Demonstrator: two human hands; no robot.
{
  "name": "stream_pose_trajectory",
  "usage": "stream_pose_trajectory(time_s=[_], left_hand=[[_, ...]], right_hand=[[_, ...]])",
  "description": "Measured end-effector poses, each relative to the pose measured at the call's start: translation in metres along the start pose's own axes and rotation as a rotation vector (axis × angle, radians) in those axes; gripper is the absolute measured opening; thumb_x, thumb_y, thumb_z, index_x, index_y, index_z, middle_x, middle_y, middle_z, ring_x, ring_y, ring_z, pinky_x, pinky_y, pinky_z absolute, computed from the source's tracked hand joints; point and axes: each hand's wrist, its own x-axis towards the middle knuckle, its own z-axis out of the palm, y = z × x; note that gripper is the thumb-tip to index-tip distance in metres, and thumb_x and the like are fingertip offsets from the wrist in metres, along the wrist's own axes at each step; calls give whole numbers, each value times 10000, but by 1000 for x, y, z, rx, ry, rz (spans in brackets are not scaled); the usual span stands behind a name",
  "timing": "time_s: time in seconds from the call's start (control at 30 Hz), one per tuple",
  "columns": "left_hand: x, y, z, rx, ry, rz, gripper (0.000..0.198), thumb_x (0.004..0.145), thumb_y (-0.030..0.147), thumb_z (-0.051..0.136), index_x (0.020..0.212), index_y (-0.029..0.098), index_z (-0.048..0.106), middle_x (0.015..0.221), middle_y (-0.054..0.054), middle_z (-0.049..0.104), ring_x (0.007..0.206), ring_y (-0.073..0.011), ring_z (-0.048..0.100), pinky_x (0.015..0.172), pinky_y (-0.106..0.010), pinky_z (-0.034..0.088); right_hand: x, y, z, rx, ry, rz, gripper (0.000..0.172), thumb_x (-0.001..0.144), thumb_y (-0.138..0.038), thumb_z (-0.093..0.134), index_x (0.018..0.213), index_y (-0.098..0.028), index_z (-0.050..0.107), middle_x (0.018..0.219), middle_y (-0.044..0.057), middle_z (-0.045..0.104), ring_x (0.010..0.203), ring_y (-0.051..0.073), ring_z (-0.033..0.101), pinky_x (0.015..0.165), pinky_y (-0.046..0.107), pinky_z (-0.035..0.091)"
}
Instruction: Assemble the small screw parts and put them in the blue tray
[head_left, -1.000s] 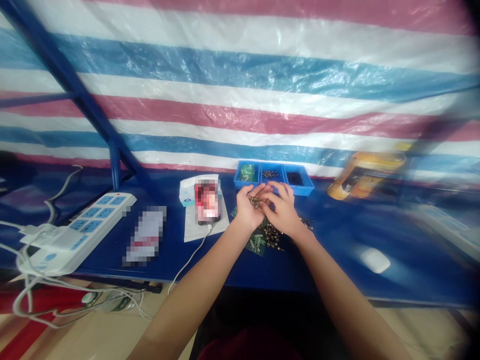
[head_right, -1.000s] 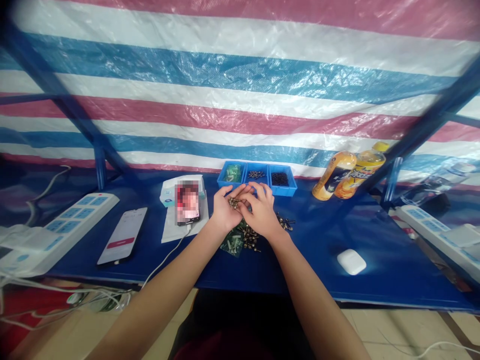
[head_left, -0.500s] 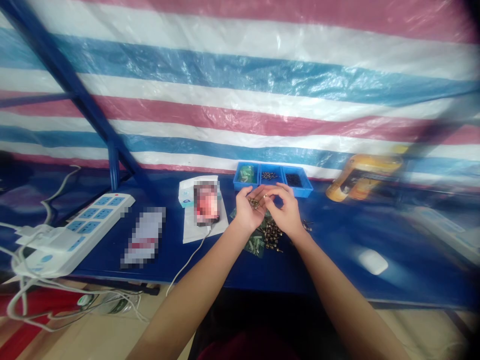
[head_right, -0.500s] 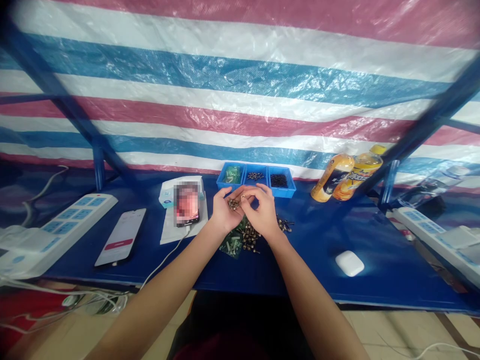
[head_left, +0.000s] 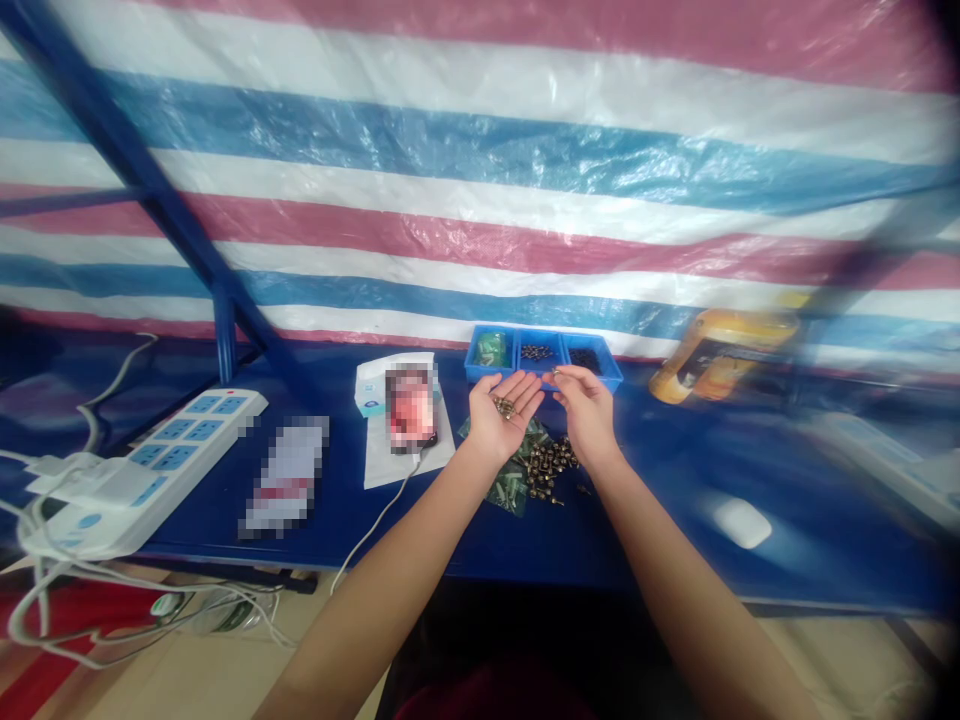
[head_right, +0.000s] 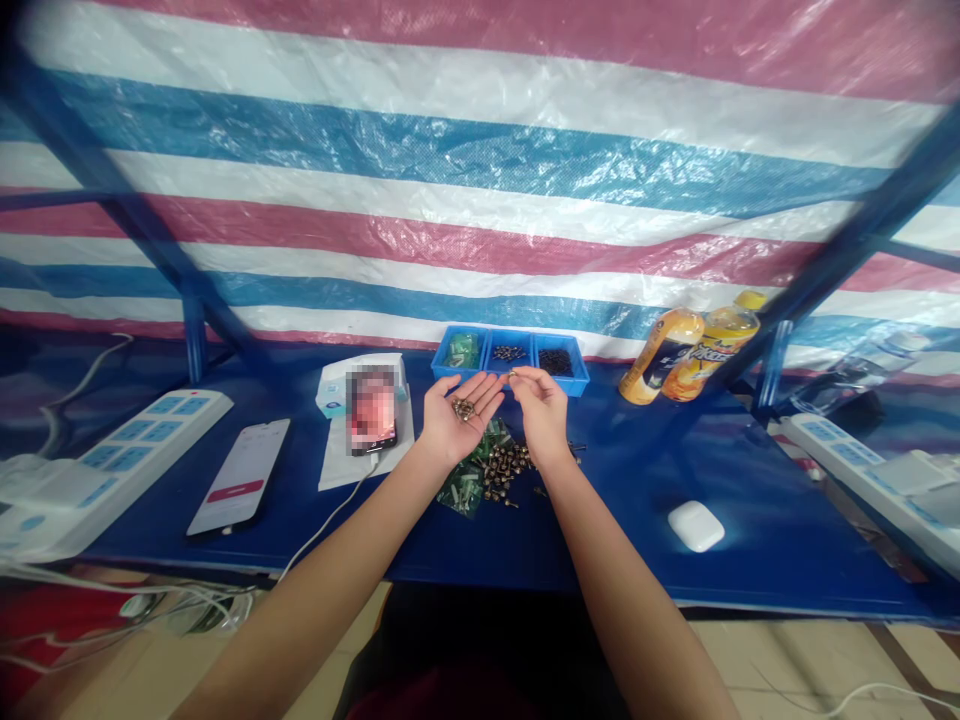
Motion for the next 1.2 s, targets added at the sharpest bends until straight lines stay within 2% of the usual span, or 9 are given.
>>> stream_pose_trajectory(time_s=[0.17,0.33,0.63,0.77,1.0,1.1,1.2], left_hand=[[0,1,0,-4,7,9,416,831,261,570,1184,59,661,1173,-222,706,1122,-312,688,941,-394,576],[1,1,0,-8,21,5,416,829,264,572,1177,55,661,1166,-226,706,1130,-313,684,942,-390,580],[2,1,-1,-5,17,12,424,834,259,573,1188,40,648,1139,-227,713,1091,-310,699,898,-374,601],[2,0,0,19,42,11,392,835,256,569,1162,62,663,1119,-211,721,1068,-296,709,882,-357,603],[3,-2,0,82,47,-12,343,831,260,561,1071,50,686,1091,-227,723,1024,-287,721,862,-336,599],[2,-2,0,107,51,-14,320,823,252,559,1032,49,692,1057,-217,733,985,-277,730,838,-325,598],[2,-3,0,127,41,-20,304,823,251,558,1008,54,697,1025,-205,742,953,-259,735,815,-311,596]], right_hand=[[2,2,-2,29,2,38,222,738,-355,770,902,-228,690,902,38,746,930,212,694,793,350,525],[1,1,-1,30,-13,87,213,729,-339,768,883,-221,678,896,39,751,843,186,696,776,345,528],[2,1,0,82,-50,54,167,704,-279,770,825,-228,668,816,8,723,796,175,682,873,392,536],[4,6,-4,-57,-30,-15,159,702,-264,761,834,-226,680,828,17,727,832,197,691,888,402,534],[1,4,-7,-390,-72,-104,141,750,-280,693,872,-211,692,880,43,729,812,212,675,830,394,532],[0,3,-6,-546,-51,-172,156,749,-282,683,883,-204,707,960,55,740,886,225,678,874,396,517],[-2,3,-7,-587,-54,-206,160,759,-292,675,884,-200,711,1011,65,748,942,232,686,895,386,519]])
